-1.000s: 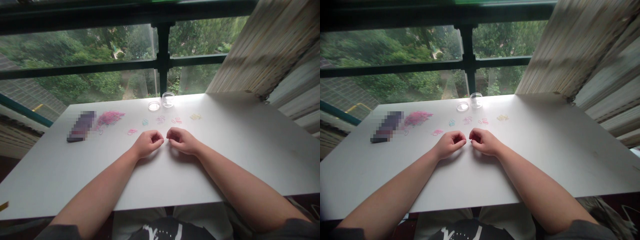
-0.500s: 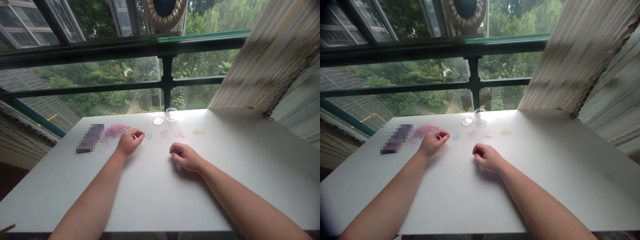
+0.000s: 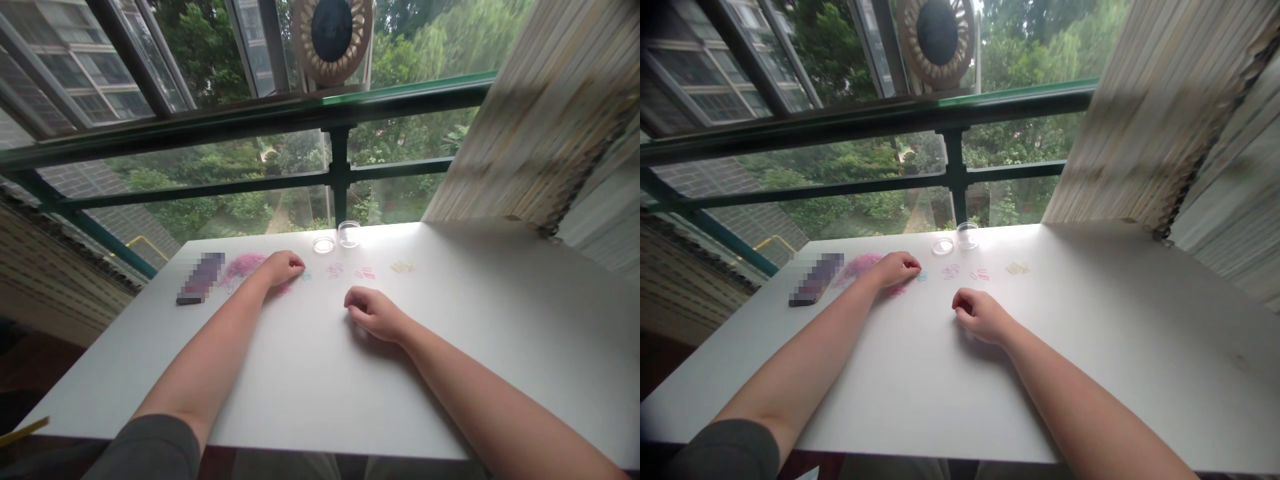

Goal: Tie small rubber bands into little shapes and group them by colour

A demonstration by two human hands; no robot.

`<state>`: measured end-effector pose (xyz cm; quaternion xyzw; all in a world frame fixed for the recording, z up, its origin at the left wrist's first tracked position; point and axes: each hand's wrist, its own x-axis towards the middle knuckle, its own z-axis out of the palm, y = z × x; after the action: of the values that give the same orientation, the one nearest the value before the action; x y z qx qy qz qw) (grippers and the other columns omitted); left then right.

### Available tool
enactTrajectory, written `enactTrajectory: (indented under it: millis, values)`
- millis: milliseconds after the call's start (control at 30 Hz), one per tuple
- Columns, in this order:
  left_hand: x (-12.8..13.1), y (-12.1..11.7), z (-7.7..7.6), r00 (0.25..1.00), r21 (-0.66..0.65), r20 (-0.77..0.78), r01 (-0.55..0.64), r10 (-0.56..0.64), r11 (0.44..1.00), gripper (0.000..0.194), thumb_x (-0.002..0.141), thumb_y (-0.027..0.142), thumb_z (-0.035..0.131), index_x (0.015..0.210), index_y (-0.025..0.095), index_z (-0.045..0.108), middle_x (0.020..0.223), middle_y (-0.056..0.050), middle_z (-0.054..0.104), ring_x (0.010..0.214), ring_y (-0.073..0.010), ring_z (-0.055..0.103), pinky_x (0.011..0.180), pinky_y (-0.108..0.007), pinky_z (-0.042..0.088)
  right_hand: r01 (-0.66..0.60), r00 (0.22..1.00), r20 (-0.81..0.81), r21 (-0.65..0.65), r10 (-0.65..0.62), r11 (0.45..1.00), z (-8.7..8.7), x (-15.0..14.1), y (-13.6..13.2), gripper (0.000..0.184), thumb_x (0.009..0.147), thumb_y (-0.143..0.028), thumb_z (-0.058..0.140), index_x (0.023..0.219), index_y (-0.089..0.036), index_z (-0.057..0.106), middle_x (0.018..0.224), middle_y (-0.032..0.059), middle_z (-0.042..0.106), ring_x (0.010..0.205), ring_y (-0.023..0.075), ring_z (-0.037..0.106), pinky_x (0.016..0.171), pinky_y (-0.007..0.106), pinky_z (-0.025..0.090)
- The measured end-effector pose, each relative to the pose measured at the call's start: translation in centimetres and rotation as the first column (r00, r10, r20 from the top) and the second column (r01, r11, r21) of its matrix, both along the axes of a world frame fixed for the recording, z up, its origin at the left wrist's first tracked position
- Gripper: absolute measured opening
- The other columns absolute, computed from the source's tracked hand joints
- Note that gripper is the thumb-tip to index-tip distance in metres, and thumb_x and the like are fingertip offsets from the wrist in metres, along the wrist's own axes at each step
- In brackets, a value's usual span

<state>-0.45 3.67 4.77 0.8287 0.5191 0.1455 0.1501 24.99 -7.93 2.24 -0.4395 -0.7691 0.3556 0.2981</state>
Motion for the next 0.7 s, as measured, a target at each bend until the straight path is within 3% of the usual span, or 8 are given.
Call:
enactTrajectory:
  millis: [300,400,467,600,700]
  values:
    - [-0.2,0.5,0.6,1.0,0.029,-0.014,0.0,0.0,1.0,0.019,0.067,0.028,0.058,0.075,0.02,0.073,0.075,-0.004,0.068,0.071,-0.0179,0.059,0.067,-0.026,0.044,0.004,1.0,-0.015,0.004,-0.004,1.0,0.0,-0.1,0.0,0.009,0.072,-0.015,0.046,0.077,-0.018,0.053,0.063,-0.0032,0.052,0.055,0.0095,0.043,0.053,0.022,0.034]
    - [-1.2,-0.3,1.0,0.999,0.064,0.019,-0.047,0.046,0.997,0.021,0.069,0.031,0.057,0.078,0.019,0.072,0.081,-0.006,0.068,0.074,-0.0189,0.06,0.07,-0.028,0.045,0.003,1.0,-0.022,0.007,-0.003,1.0,0.0,0.0,0.1,0.009,0.072,-0.015,0.047,0.077,-0.018,0.054,0.064,-0.0027,0.053,0.055,0.0097,0.044,0.053,0.022,0.034]
    - [-2.1,-1.4,0.8,0.986,0.088,0.122,-0.125,0.114,0.988,0.025,0.071,0.034,0.056,0.082,0.017,0.07,0.083,-0.007,0.069,0.075,-0.0189,0.06,0.071,-0.029,0.046,0.005,1.0,-0.024,0.011,-0.004,1.0,0.0,0.0,0.1,0.009,0.072,-0.016,0.047,0.077,-0.018,0.054,0.064,-0.0024,0.054,0.055,0.0097,0.044,0.053,0.022,0.034]
    - [-3.0,-4.4,-1.1,0.83,0.064,0.474,-0.366,0.295,0.928,0.03,0.072,0.037,0.057,0.084,0.012,0.067,0.081,-0.008,0.068,0.074,-0.0178,0.061,0.071,-0.03,0.047,-0.006,1.0,-0.016,0.021,0.006,1.0,-0.1,-0.1,0.1,0.01,0.071,-0.014,0.046,0.076,-0.018,0.054,0.062,-0.0034,0.052,0.054,0.0092,0.042,0.052,0.022,0.033]
    - [-1.8,-6.2,-1.9,0.75,0.014,0.569,-0.419,0.338,0.908,0.029,0.072,0.038,0.059,0.081,0.012,0.066,0.075,-0.006,0.067,0.068,-0.0164,0.059,0.065,-0.028,0.047,-0.015,1.0,-0.019,0.036,0.016,0.999,-0.2,-0.2,0.2,0.01,0.069,-0.012,0.046,0.073,-0.018,0.054,0.059,-0.0042,0.049,0.053,0.009,0.041,0.052,0.021,0.033]
